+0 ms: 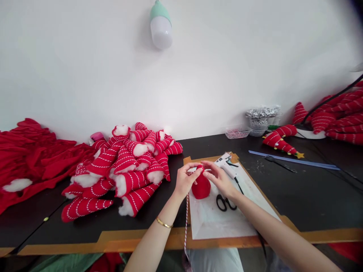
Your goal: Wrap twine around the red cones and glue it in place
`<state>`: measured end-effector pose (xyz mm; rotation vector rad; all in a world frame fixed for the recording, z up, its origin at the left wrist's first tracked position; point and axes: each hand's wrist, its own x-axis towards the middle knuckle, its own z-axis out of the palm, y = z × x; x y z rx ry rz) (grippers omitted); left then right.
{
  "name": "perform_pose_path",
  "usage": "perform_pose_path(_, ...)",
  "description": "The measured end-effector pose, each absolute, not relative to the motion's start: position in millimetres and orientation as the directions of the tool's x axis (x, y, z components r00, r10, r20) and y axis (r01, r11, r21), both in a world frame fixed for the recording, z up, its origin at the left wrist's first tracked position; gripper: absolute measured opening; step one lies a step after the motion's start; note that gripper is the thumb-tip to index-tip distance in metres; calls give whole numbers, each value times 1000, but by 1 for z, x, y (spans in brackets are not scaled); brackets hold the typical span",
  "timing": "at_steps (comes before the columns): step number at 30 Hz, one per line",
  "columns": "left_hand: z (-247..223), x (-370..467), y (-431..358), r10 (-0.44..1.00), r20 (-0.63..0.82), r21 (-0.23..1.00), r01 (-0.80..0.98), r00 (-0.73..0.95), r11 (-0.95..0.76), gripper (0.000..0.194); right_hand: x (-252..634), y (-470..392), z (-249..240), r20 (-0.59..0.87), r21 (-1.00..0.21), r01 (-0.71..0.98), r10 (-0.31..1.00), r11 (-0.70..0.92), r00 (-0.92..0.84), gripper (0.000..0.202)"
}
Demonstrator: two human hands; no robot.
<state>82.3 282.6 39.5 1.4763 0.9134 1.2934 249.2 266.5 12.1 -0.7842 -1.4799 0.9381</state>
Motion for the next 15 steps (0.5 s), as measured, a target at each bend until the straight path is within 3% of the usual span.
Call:
perform_pose_path(3, 38, 84, 282, 944, 291, 957, -59, 156, -285, 33, 251, 266, 15, 471, -872, -147, 882, 467, 10, 29)
perform_pose_path(9, 30, 82, 284, 939, 284, 959, -55, 196, -278, 30, 243, 267, 14, 410, -900, -162, 912, 406, 7, 28)
perform_pose_path(11, 28, 82, 285, 941, 276, 961, -53, 197, -271, 30, 252, 276, 14, 383, -921, -49, 922, 386, 60, 34)
perform_pose_path(15, 29, 85, 286, 950, 281, 959, -69, 132, -274, 34, 297, 301, 15, 363, -864, 462, 883, 199, 298, 45)
